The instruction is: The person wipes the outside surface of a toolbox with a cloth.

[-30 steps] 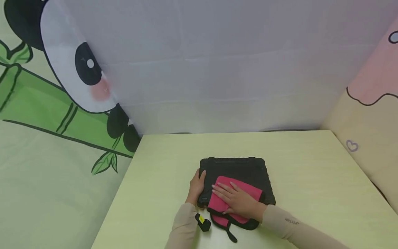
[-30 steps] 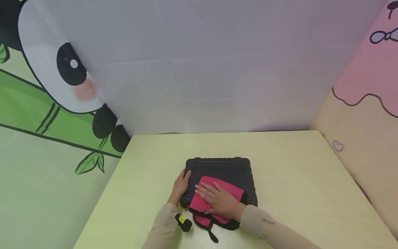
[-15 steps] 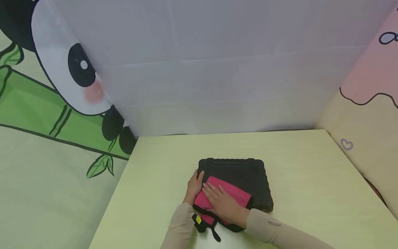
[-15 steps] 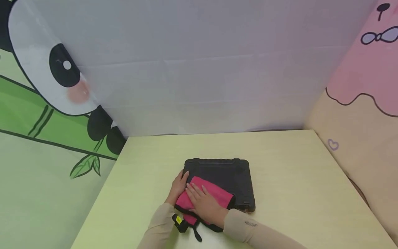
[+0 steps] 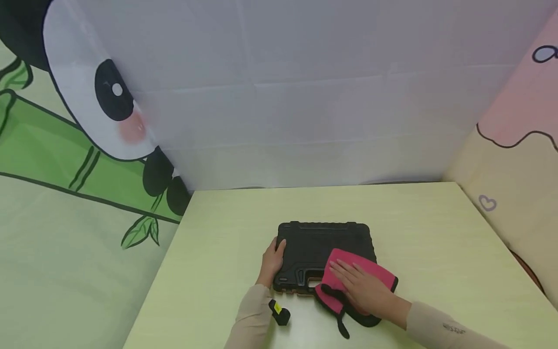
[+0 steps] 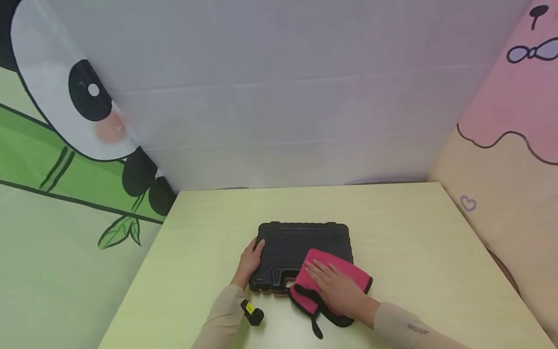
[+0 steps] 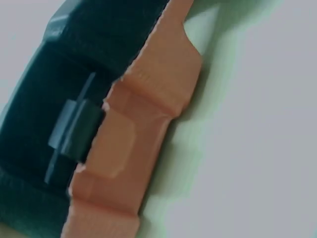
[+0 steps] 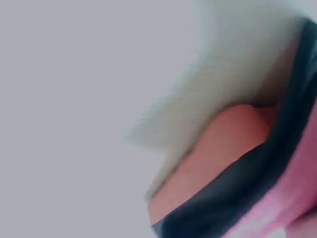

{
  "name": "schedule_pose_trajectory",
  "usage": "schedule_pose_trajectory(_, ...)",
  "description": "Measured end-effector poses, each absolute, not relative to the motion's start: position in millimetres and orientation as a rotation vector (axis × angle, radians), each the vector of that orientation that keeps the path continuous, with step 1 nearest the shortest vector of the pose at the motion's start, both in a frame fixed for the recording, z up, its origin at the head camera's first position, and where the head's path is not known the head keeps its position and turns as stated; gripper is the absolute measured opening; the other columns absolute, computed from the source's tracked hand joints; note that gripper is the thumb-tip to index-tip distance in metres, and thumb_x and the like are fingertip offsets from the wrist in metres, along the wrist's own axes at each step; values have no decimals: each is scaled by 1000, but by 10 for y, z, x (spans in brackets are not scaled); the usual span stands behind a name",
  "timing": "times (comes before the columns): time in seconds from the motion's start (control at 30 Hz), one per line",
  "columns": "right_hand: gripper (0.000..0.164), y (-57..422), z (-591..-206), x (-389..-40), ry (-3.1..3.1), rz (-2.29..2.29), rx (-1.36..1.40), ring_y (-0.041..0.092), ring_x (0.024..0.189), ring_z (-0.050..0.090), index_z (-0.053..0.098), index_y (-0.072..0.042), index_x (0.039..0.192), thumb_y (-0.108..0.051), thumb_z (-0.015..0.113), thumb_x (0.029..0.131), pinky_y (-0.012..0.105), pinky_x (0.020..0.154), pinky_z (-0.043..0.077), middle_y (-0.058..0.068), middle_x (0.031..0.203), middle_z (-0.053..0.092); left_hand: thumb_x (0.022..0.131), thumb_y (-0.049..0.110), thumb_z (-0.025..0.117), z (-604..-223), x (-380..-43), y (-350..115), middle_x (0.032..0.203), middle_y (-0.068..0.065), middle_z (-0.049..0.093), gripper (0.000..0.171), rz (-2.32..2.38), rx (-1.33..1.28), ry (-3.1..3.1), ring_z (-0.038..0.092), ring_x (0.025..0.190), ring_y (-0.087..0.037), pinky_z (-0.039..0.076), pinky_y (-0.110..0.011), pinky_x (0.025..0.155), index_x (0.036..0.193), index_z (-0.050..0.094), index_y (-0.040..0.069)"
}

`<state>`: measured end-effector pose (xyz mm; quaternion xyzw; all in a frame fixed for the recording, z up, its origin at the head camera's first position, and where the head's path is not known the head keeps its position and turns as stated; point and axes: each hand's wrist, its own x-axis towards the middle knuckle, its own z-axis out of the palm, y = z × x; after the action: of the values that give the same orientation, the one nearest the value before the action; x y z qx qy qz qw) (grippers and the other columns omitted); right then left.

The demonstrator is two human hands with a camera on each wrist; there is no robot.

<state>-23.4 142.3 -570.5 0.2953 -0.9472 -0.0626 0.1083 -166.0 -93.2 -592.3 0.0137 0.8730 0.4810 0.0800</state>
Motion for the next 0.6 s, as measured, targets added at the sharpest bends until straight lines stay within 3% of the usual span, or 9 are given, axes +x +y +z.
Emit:
schedule_pose_trajectory(0.17, 62, 1758, -5731, -84, -2767, -159, 916, 22, 130, 39, 37, -9, 138, -26, 64, 85, 40, 101, 38, 6, 143, 41, 97, 40, 38, -5938, -1670, -961, 138, -26, 42, 59, 1448, 24, 2608, 40, 127, -42, 34, -53, 103, 139, 35, -1)
schedule_pose_trajectory(0.27, 70, 1960, -5758, 1, -2764, -165, 911, 18, 135, 31, 36, -11, 140, -25, 70, 80, 30, 111, 20, 5, 143, 40, 97, 40, 38, -5955, -1674, -984, 138, -26, 41, 59, 1444, 18, 2610, 39, 127, -42, 33, -53, 103, 139, 35, -1)
schedule_pose_trajectory(0.37, 78, 2120, -5773, 44, -2760, -118, 929, 13, 141, 15, 32, -12, 143, -28, 73, 78, 17, 111, -5, 4, 145, 38, 97, 40, 38, -5969, -1670, -998, 138, -26, 42, 59, 1447, 27, 2608, 39, 127, -42, 33, -53, 103, 139, 36, -1)
schedule_pose_trajectory(0.47, 71, 2185, -5795, 42, -2768, 16, 937, 8, 142, 5, 30, -15, 144, -35, 63, 85, 10, 109, -10, 3, 146, 37, 97, 40, 38, -5971, -1662, -995, 136, -26, 43, 58, 1451, 58, 2613, 41, 126, -42, 35, -53, 102, 139, 37, 0)
schedule_pose_trajectory(0.6, 58, 2072, -5831, -21, -2744, 101, 957, 15, 140, 18, 32, -16, 144, -42, 45, 93, 10, 109, -9, 2, 146, 36, 98, 38, 39, -5968, -1636, -968, 135, -26, 45, 56, 1484, 64, 2599, 42, 124, -43, 36, -54, 100, 138, 38, 0)
